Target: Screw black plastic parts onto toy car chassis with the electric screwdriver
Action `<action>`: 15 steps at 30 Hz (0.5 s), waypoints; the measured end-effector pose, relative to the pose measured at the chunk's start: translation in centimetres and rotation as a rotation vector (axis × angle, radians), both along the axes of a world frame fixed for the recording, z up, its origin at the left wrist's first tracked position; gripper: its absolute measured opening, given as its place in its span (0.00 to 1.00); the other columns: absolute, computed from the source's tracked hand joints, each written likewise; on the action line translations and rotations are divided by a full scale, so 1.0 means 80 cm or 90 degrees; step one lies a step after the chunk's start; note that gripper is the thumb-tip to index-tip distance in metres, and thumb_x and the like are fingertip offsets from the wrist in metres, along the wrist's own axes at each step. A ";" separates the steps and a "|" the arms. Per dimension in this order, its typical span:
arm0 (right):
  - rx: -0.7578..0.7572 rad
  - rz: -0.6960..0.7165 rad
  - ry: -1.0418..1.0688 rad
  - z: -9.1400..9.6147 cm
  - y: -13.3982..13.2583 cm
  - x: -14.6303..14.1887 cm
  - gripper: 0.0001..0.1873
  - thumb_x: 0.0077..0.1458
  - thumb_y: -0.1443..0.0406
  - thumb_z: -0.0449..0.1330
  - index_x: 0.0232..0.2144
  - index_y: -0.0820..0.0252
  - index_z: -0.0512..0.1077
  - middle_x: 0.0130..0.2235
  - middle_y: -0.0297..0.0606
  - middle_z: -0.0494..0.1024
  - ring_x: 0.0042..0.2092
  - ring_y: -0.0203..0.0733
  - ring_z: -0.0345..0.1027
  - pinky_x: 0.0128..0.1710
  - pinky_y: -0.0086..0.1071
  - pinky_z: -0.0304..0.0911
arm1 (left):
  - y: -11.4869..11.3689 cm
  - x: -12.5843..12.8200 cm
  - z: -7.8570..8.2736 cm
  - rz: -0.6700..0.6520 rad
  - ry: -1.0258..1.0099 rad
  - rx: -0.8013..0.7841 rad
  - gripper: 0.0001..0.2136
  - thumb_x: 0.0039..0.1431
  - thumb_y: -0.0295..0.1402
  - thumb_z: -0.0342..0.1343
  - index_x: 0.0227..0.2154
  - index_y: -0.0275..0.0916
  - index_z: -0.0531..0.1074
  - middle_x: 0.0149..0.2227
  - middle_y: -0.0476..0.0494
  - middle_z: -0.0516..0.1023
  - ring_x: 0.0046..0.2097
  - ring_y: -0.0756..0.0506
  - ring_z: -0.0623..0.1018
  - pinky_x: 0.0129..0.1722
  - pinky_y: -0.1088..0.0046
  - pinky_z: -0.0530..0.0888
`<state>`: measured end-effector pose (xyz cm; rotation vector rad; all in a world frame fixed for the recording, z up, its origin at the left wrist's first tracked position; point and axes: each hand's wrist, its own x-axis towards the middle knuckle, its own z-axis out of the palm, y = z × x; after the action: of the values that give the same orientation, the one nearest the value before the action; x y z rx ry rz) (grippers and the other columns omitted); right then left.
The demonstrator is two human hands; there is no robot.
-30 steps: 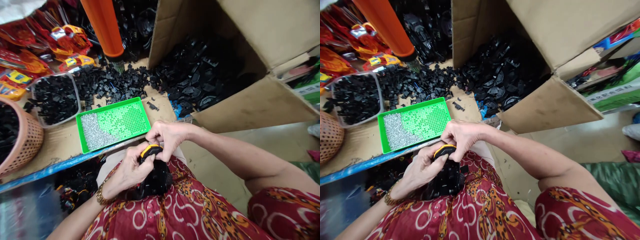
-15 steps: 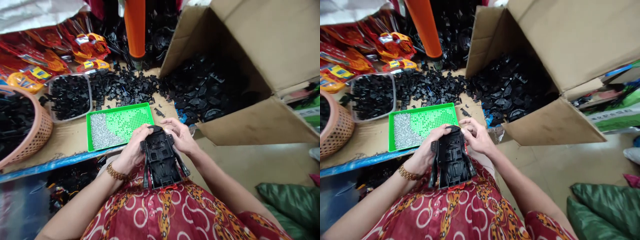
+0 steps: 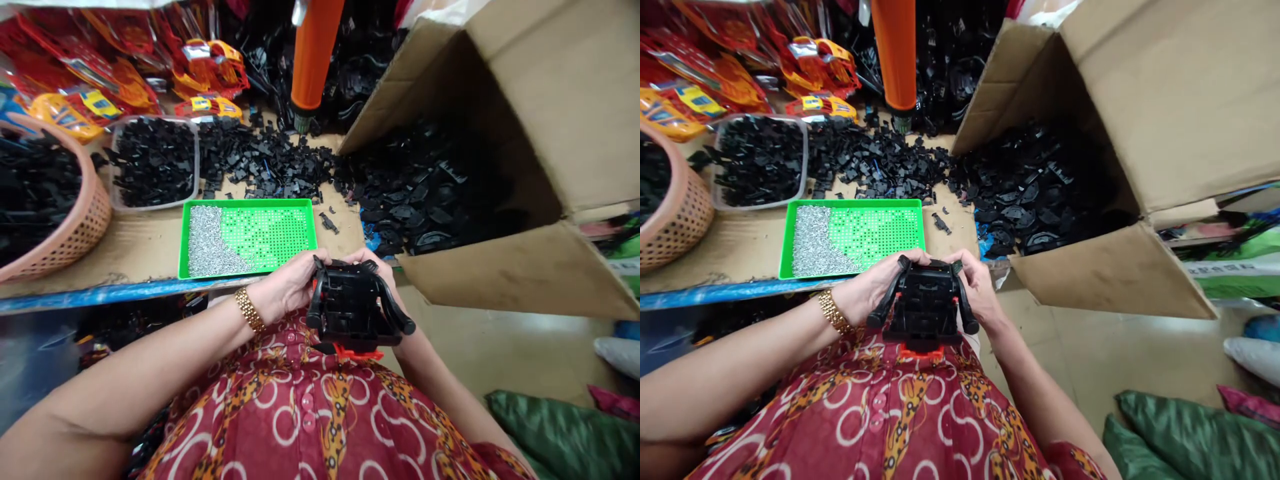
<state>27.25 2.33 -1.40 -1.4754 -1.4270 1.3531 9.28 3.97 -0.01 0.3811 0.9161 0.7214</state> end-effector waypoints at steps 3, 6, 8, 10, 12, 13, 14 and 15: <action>-0.008 0.007 0.003 0.001 0.001 0.003 0.22 0.54 0.44 0.64 0.28 0.55 0.68 0.27 0.33 0.71 0.31 0.40 0.66 0.30 0.31 0.63 | 0.001 0.001 -0.005 -0.053 -0.034 -0.053 0.11 0.45 0.31 0.67 0.17 0.39 0.70 0.18 0.49 0.70 0.20 0.52 0.68 0.20 0.73 0.65; -0.026 0.036 0.021 0.007 0.007 0.015 0.23 0.54 0.44 0.65 0.31 0.57 0.71 0.28 0.33 0.73 0.31 0.38 0.65 0.31 0.31 0.62 | -0.003 0.007 -0.009 -0.063 -0.030 -0.003 0.12 0.44 0.33 0.71 0.20 0.38 0.71 0.20 0.51 0.69 0.21 0.53 0.68 0.21 0.74 0.63; -0.053 0.072 0.043 0.012 0.014 0.026 0.24 0.54 0.43 0.65 0.31 0.58 0.71 0.27 0.32 0.73 0.29 0.36 0.64 0.31 0.30 0.60 | -0.009 0.014 -0.013 -0.045 -0.006 0.056 0.14 0.44 0.37 0.74 0.24 0.37 0.73 0.22 0.51 0.71 0.22 0.53 0.68 0.22 0.75 0.63; -0.081 0.113 0.050 0.015 0.024 0.036 0.23 0.53 0.45 0.67 0.32 0.59 0.73 0.27 0.32 0.73 0.28 0.35 0.63 0.31 0.30 0.60 | -0.017 0.021 -0.019 -0.010 0.014 0.096 0.17 0.44 0.42 0.75 0.26 0.37 0.74 0.24 0.50 0.73 0.24 0.53 0.69 0.25 0.75 0.64; -0.104 0.142 0.039 0.016 0.035 0.042 0.21 0.49 0.49 0.70 0.33 0.61 0.74 0.28 0.32 0.76 0.29 0.35 0.66 0.32 0.30 0.62 | -0.024 0.029 -0.029 0.033 0.027 0.113 0.20 0.43 0.45 0.76 0.27 0.36 0.75 0.26 0.50 0.75 0.27 0.53 0.70 0.28 0.76 0.65; -0.115 0.153 0.032 0.015 0.041 0.043 0.21 0.47 0.51 0.71 0.33 0.61 0.75 0.28 0.33 0.77 0.29 0.34 0.67 0.33 0.30 0.63 | -0.028 0.033 -0.034 0.052 0.032 0.114 0.22 0.42 0.47 0.77 0.28 0.36 0.76 0.26 0.50 0.76 0.28 0.53 0.70 0.29 0.76 0.66; -0.126 0.161 0.029 0.014 0.046 0.044 0.20 0.44 0.53 0.73 0.32 0.61 0.75 0.28 0.33 0.77 0.29 0.34 0.67 0.33 0.30 0.63 | -0.032 0.037 -0.039 0.070 0.036 0.108 0.23 0.41 0.47 0.77 0.28 0.35 0.76 0.27 0.50 0.76 0.28 0.53 0.71 0.30 0.76 0.66; -0.136 0.167 0.028 0.012 0.050 0.043 0.20 0.42 0.54 0.74 0.31 0.61 0.75 0.27 0.32 0.77 0.28 0.33 0.67 0.32 0.29 0.63 | -0.036 0.040 -0.043 0.088 0.037 0.095 0.23 0.40 0.48 0.78 0.29 0.35 0.77 0.27 0.50 0.77 0.29 0.53 0.71 0.30 0.76 0.67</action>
<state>30.68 6.35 -0.47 -1.4155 -1.5259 1.7343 12.50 1.06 -3.46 0.4752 0.9538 0.9128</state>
